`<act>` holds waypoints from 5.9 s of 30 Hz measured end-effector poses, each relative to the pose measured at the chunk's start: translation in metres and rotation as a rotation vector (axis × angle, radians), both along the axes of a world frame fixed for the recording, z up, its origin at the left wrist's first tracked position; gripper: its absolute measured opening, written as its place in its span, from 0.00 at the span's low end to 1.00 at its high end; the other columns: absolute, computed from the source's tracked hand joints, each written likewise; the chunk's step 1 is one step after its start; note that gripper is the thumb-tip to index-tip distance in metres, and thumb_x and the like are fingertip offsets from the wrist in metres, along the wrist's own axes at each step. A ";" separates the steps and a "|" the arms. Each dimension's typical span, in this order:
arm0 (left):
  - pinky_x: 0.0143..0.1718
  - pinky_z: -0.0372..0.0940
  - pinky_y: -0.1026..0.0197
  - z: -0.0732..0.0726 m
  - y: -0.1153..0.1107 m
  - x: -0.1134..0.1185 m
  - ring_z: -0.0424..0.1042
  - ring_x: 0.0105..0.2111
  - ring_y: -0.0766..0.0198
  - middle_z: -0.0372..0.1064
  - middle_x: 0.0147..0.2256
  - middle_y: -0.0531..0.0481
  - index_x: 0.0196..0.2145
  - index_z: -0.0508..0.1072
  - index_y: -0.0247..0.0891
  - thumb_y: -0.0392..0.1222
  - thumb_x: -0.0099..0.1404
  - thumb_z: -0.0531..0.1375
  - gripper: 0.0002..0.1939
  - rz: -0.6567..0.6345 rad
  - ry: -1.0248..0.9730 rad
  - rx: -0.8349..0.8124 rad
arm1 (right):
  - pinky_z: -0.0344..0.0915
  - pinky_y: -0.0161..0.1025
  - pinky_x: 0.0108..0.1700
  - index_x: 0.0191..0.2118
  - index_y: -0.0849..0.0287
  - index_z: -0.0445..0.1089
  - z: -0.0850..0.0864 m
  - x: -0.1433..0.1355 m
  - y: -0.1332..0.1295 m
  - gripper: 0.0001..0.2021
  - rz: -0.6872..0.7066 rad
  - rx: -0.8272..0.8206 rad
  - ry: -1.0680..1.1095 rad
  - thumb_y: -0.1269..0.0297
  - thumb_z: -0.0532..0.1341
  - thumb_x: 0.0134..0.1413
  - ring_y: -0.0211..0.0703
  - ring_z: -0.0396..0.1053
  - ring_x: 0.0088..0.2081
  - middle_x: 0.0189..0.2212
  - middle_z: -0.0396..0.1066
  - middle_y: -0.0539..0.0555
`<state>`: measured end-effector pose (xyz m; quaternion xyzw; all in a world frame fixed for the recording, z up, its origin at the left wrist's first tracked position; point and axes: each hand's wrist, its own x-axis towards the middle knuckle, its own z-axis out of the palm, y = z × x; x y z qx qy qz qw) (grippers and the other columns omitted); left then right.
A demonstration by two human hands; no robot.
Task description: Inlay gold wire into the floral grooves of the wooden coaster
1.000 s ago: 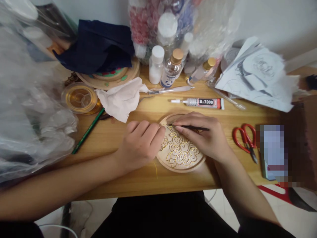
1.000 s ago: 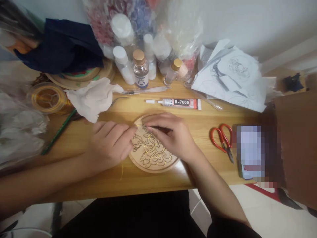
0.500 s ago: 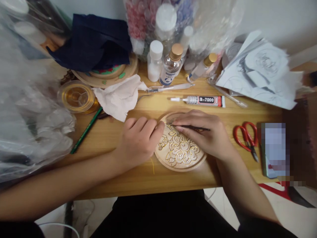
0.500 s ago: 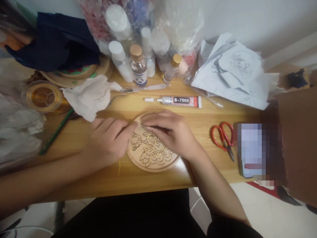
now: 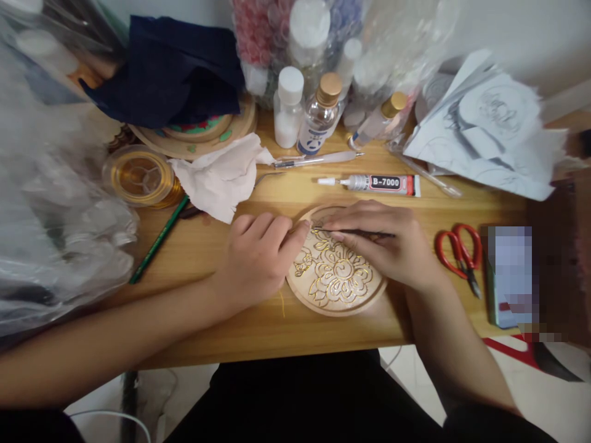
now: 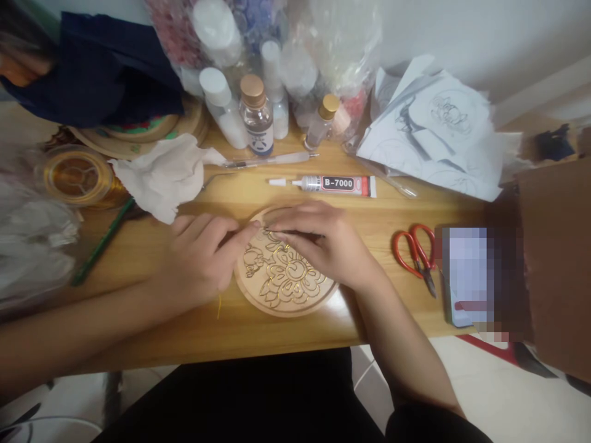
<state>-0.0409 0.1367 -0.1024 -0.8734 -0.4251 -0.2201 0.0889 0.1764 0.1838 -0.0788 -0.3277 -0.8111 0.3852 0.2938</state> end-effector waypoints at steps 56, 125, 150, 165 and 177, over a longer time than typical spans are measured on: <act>0.22 0.51 0.59 0.015 -0.010 0.004 0.59 0.21 0.64 0.60 0.19 0.53 0.39 0.75 0.24 0.29 0.67 0.55 0.08 -0.089 0.219 0.101 | 0.68 0.41 0.40 0.35 0.58 0.74 -0.005 -0.034 -0.044 0.05 -0.501 0.073 -0.062 0.73 0.62 0.55 0.38 0.73 0.34 0.33 0.78 0.51; 0.21 0.50 0.59 0.017 -0.018 0.008 0.60 0.19 0.65 0.59 0.18 0.55 0.42 0.75 0.21 0.27 0.65 0.59 0.09 -0.082 0.193 0.067 | 0.70 0.37 0.40 0.32 0.61 0.75 0.006 -0.025 -0.035 0.03 -0.530 -0.018 -0.074 0.72 0.64 0.54 0.38 0.75 0.36 0.32 0.79 0.52; 0.21 0.51 0.59 0.019 -0.018 0.008 0.62 0.20 0.64 0.58 0.18 0.56 0.42 0.76 0.25 0.28 0.64 0.61 0.08 -0.035 0.245 0.070 | 0.70 0.37 0.41 0.32 0.61 0.76 0.007 -0.025 -0.033 0.03 -0.489 -0.082 -0.078 0.72 0.64 0.53 0.38 0.75 0.37 0.33 0.79 0.52; 0.22 0.51 0.59 0.019 -0.017 0.007 0.61 0.21 0.65 0.59 0.18 0.56 0.43 0.74 0.26 0.28 0.65 0.60 0.09 -0.033 0.258 0.060 | 0.67 0.45 0.42 0.34 0.57 0.74 0.004 -0.024 -0.038 0.03 -0.435 0.016 -0.159 0.69 0.62 0.57 0.41 0.74 0.36 0.33 0.78 0.52; 0.22 0.51 0.59 0.020 -0.016 0.007 0.61 0.21 0.64 0.59 0.19 0.56 0.41 0.75 0.27 0.28 0.64 0.61 0.08 -0.023 0.254 0.064 | 0.70 0.41 0.40 0.33 0.58 0.75 0.007 -0.025 -0.036 0.02 -0.476 -0.015 -0.108 0.71 0.64 0.55 0.41 0.76 0.37 0.33 0.79 0.52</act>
